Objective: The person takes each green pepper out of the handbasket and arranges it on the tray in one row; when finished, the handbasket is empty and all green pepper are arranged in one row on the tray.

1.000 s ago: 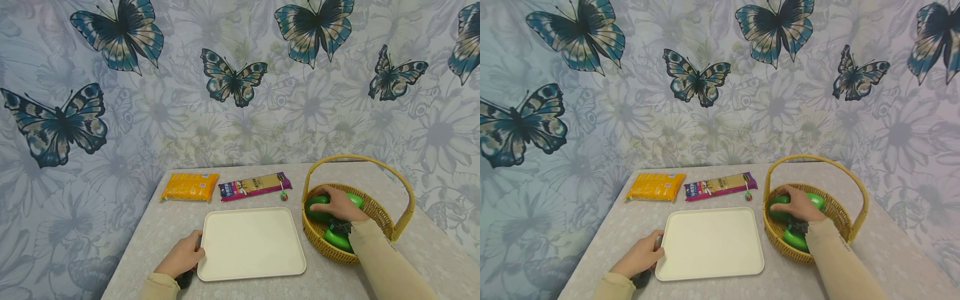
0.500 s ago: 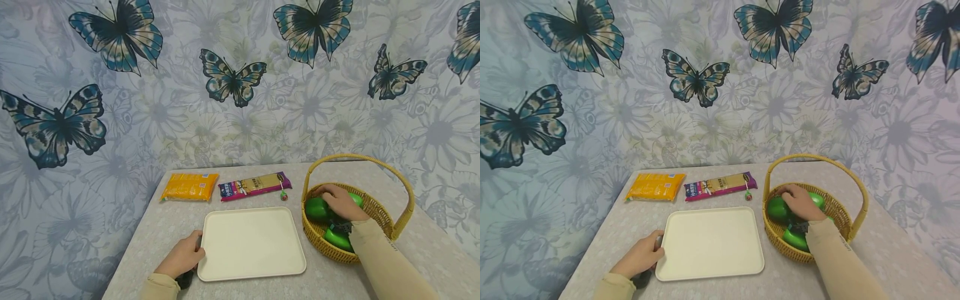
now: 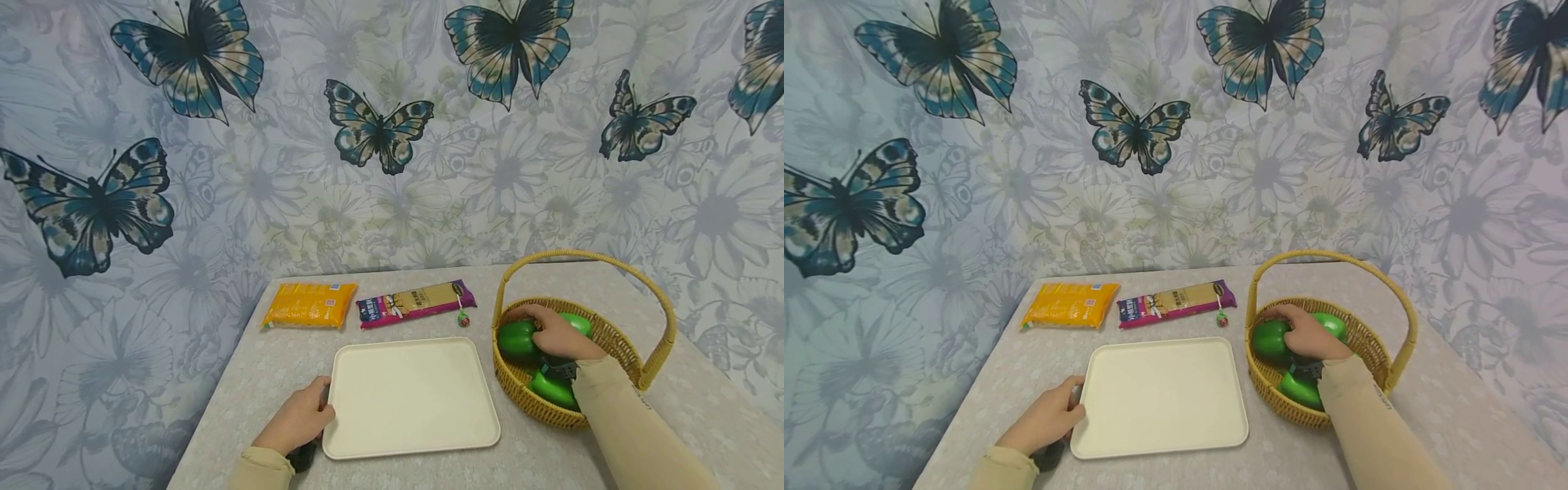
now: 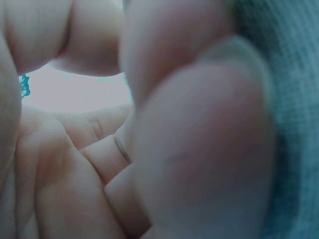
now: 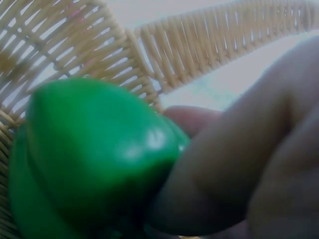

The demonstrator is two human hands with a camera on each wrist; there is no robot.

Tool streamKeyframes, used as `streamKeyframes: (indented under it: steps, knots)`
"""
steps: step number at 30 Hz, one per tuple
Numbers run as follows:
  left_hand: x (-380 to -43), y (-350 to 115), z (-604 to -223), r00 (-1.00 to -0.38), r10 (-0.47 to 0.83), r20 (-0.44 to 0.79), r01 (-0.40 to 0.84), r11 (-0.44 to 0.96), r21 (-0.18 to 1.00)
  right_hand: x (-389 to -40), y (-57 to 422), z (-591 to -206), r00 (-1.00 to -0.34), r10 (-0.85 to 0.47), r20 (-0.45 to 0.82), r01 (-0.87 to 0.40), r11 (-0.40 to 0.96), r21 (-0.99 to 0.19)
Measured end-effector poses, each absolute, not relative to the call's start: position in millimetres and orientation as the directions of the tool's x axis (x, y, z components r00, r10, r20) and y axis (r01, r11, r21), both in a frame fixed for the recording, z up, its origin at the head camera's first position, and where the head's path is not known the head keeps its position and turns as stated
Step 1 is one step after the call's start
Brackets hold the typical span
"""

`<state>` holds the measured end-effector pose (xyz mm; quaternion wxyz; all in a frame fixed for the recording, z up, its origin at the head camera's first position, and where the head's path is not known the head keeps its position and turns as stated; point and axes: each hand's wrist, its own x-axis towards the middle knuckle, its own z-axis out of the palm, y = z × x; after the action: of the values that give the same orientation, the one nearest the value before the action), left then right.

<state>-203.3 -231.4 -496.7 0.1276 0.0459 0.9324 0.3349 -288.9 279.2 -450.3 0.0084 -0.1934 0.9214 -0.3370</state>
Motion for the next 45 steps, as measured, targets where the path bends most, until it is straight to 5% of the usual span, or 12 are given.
streamKeyframes:
  steps: [12,45]
  knots:
    - [-201.0,-230.8,-496.5,-0.963,0.175,-0.207,0.002,0.767,0.641,-289.7,281.5,-452.5,-0.91,-0.331,0.25,-0.414,0.676,-0.609]
    - [-203.5,-229.8,-495.0,-0.964,0.167,-0.208,-0.003,0.772,0.636,-287.5,279.7,-452.2,-0.929,-0.365,0.06,-0.317,0.702,-0.638]
